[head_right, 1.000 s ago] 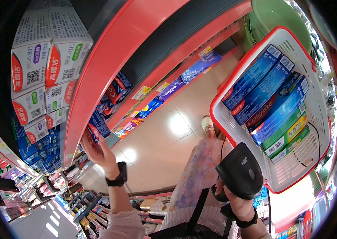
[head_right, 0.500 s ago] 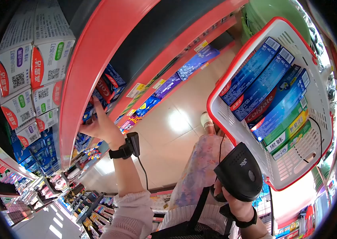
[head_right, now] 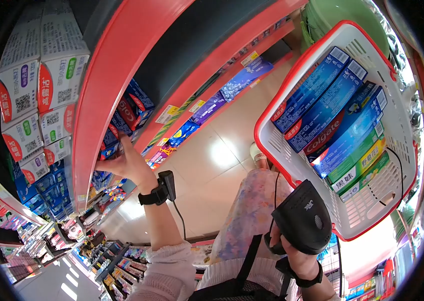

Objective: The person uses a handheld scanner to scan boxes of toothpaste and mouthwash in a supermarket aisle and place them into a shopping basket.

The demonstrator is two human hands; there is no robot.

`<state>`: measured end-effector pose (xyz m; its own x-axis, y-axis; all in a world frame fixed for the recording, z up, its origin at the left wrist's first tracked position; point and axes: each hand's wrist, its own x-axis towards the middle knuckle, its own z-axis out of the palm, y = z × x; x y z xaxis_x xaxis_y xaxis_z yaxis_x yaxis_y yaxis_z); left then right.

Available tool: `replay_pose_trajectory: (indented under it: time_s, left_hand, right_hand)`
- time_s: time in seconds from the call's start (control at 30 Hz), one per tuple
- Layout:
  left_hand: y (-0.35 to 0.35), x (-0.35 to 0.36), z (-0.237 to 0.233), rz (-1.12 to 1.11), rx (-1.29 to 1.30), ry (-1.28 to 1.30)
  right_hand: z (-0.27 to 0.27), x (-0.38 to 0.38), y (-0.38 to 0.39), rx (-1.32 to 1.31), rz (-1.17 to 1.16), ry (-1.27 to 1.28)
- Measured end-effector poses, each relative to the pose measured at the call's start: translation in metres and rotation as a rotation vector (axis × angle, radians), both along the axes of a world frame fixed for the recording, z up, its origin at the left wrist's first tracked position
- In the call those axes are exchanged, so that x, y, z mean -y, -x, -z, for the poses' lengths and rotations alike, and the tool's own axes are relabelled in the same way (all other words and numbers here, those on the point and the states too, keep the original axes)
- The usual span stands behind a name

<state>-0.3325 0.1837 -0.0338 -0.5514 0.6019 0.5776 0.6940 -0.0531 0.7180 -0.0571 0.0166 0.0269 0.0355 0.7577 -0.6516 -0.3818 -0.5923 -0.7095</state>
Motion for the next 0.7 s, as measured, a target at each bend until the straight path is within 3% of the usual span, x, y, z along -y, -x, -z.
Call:
replay_pose_trajectory:
  time_s: [0.07,0.27,0.33,0.4,0.43,0.47,0.53,0.57,0.63,0.7]
  left_hand:
    - [0.000,0.000,0.000,0.038,0.095,-0.010]
    - [0.008,0.003,0.005,0.042,-0.079,-0.001]
    - [0.014,0.019,0.007,-0.090,-0.479,0.187]
    - [-0.013,0.039,0.001,-0.113,-0.164,0.214]
    - [-0.031,0.051,-0.004,-0.087,-0.170,0.277]
    - [-0.051,0.061,-0.011,-0.068,-0.186,0.335]
    - [-0.088,0.073,-0.016,0.217,-0.439,0.277]
    - [-0.119,0.079,-0.024,0.389,-0.357,0.388]
    - [-0.161,0.072,-0.028,0.964,-0.158,0.673]
    - [-0.209,0.055,-0.025,1.080,-0.324,0.790]
  right_hand:
    - [0.001,0.001,-0.001,-0.008,0.005,-0.002]
    - [-0.005,0.004,-0.008,-0.080,-0.042,-0.048]
    - [-0.014,0.002,-0.013,-0.101,-0.026,0.096]
    - [-0.012,0.013,-0.022,-0.039,-0.024,0.119]
    - [-0.006,0.019,-0.028,0.174,-0.136,0.058]
    - [-0.008,0.016,-0.032,-0.082,0.027,0.016]
    - [-0.009,0.017,-0.036,-0.182,0.199,0.020]
    - [-0.008,0.018,-0.041,-0.172,0.213,0.013]
    - [-0.006,0.020,-0.049,-0.143,0.210,-0.084]
    - [-0.012,0.023,-0.054,-0.149,0.264,-0.088]
